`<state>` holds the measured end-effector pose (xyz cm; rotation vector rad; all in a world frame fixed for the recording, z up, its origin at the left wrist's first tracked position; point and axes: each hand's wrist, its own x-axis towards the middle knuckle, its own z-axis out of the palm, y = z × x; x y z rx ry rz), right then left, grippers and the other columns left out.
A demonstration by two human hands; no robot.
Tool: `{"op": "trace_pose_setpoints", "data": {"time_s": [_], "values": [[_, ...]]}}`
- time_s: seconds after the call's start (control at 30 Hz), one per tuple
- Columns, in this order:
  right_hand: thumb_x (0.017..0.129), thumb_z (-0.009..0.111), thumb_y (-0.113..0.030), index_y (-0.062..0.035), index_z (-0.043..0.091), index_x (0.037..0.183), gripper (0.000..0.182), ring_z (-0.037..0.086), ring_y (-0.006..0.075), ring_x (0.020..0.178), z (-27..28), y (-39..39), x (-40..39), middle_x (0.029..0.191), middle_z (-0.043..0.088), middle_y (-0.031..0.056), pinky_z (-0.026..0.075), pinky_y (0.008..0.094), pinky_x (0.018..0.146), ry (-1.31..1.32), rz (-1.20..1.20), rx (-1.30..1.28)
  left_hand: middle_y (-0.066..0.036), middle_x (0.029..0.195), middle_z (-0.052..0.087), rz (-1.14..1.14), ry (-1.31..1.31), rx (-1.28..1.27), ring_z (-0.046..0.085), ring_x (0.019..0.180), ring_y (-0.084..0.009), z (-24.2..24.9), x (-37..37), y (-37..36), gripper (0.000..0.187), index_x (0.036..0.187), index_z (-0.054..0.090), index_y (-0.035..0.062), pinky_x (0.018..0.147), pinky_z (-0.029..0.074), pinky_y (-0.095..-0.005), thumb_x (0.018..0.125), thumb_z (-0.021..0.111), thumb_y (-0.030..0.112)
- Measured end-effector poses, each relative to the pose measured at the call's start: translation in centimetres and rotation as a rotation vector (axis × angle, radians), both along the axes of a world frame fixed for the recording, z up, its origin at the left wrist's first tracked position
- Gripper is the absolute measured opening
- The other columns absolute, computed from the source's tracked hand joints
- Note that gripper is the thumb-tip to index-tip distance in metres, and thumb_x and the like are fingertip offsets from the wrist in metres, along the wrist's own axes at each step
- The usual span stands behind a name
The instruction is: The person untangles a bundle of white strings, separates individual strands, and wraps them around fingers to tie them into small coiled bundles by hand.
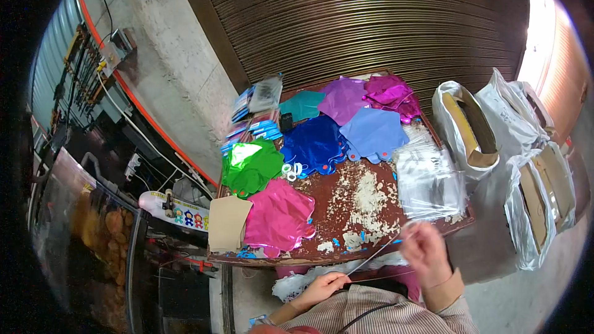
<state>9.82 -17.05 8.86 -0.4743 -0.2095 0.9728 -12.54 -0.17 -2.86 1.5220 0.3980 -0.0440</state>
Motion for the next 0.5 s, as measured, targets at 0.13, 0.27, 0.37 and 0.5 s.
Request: {"op": "trace_pose_setpoints", "data": {"time_s": [0.13,0.27,0.37,0.5], "values": [[0.087,0.052,-0.006,0.0003,0.066,0.081,0.016,0.046,0.0161,0.046,2.9,-0.3,0.1,0.077,0.066,0.0125,0.038,0.0278,0.044,-0.359,-0.008,-0.197,-0.004,0.085,0.065,-0.087,-0.203,0.152,0.054,0.069,-0.0131,6.7,-0.5,0.4,0.013,0.094,0.069,0.0033,0.063,0.042,-0.0215,0.091,0.058,0.009],[0.088,0.057,-0.006,0.0020,0.067,0.090,0.014,0.056,0.0209,0.056,3.2,-0.7,0.7,0.091,0.068,0.0136,0.045,0.0269,0.053,-1.078,0.359,-0.405,-0.004,0.079,0.065,0.077,-0.492,0.569,0.053,0.064,-0.0153,13.3,-0.7,3.9,0.010,0.089,0.070,0.0029,0.061,0.042,-0.0229,0.085,0.061,0.003],[0.089,0.060,-0.007,0.0033,0.068,0.097,0.015,0.063,0.0244,0.063,3.7,-1.0,0.8,0.102,0.070,0.0145,0.051,0.0262,0.060,-1.629,0.650,-0.513,-0.004,0.076,0.064,0.379,-0.359,0.762,0.055,0.066,-0.0166,15.0,-0.1,6.4,0.009,0.089,0.070,0.0038,0.062,0.045,-0.0258,0.083,0.063,0.005],[0.090,0.064,-0.015,0.0063,0.067,0.101,0.024,0.063,0.0237,0.062,4.5,-1.0,-0.5,0.103,0.069,0.0186,0.052,0.0280,0.054,-0.664,0.575,0.076,-0.004,0.075,0.063,0.296,-0.457,0.736,0.055,0.069,-0.0176,10.0,2.8,4.6,0.010,0.092,0.069,0.0039,0.064,0.043,-0.0266,0.087,0.061,0.008]]}}
